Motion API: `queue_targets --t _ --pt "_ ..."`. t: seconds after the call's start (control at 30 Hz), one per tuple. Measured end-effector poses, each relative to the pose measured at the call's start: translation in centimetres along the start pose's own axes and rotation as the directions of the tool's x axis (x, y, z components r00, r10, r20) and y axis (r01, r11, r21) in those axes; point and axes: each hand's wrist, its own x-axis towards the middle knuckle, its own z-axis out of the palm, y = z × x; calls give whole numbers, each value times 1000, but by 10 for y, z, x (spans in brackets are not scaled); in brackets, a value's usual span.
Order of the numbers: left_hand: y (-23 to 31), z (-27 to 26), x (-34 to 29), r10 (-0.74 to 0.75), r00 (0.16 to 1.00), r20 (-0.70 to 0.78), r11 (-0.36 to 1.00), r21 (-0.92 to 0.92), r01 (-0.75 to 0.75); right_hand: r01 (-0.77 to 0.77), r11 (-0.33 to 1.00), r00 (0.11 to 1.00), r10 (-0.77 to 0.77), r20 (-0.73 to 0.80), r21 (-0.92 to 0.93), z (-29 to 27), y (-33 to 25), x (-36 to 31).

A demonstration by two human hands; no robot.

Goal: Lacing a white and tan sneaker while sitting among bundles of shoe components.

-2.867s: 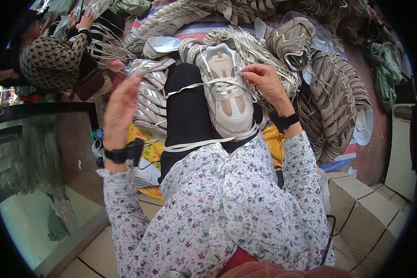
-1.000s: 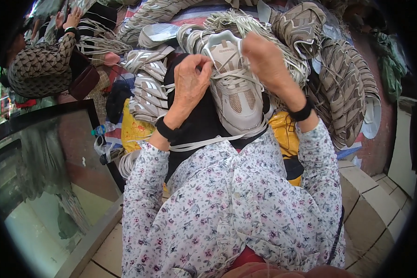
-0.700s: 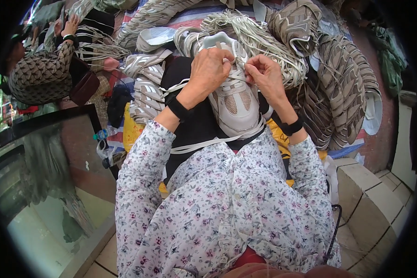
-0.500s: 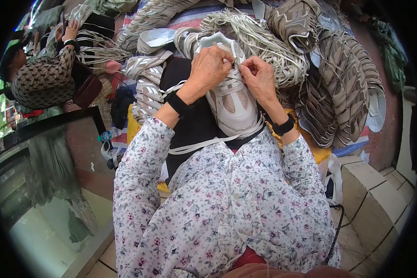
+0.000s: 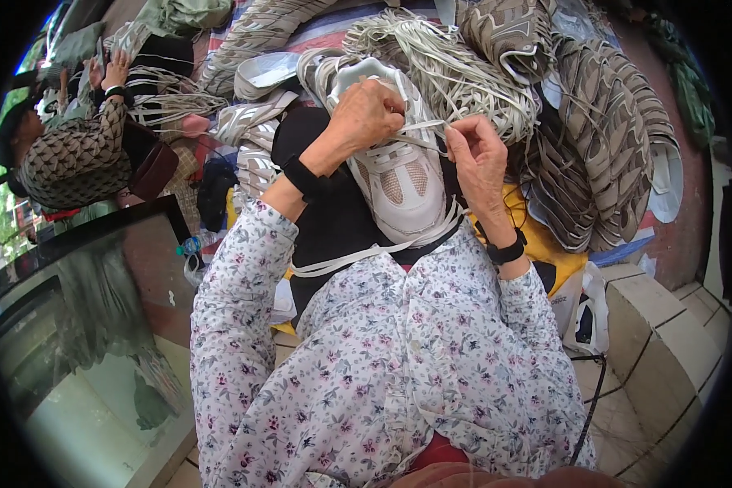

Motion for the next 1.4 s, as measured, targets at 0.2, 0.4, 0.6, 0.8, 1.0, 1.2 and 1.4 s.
queue_targets --t 0.2,0.4,0.6,0.8,1.0,1.2,1.4 --pt "-4 -9 -7 56 997 -44 997 -59 -59 -124 973 992 114 63 196 6 5 13" --pt "-3 -23 -22 77 987 -141 994 -66 -87 -39 999 999 39 1 32 -12 -3 39" --pt "-39 -47 -41 -27 938 -347 1000 -2 28 24 996 1000 -23 6 -81 -33 -4 66" --pt "-136 -135 -124 -273 778 -566 949 -27 313 -110 990 992 104 73 85 -35 -1 68" --pt "-169 -152 -200 -403 698 -592 913 -310 265 -334 867 939 274 206 370 -30 1 73" --pt "-192 -157 -237 -446 605 -659 895 -327 304 -300 915 945 247 215 268 -18 -18 68" --pt "-217 -158 -278 -481 541 -690 873 -323 364 -386 865 868 223 445 321 7 -38 45"
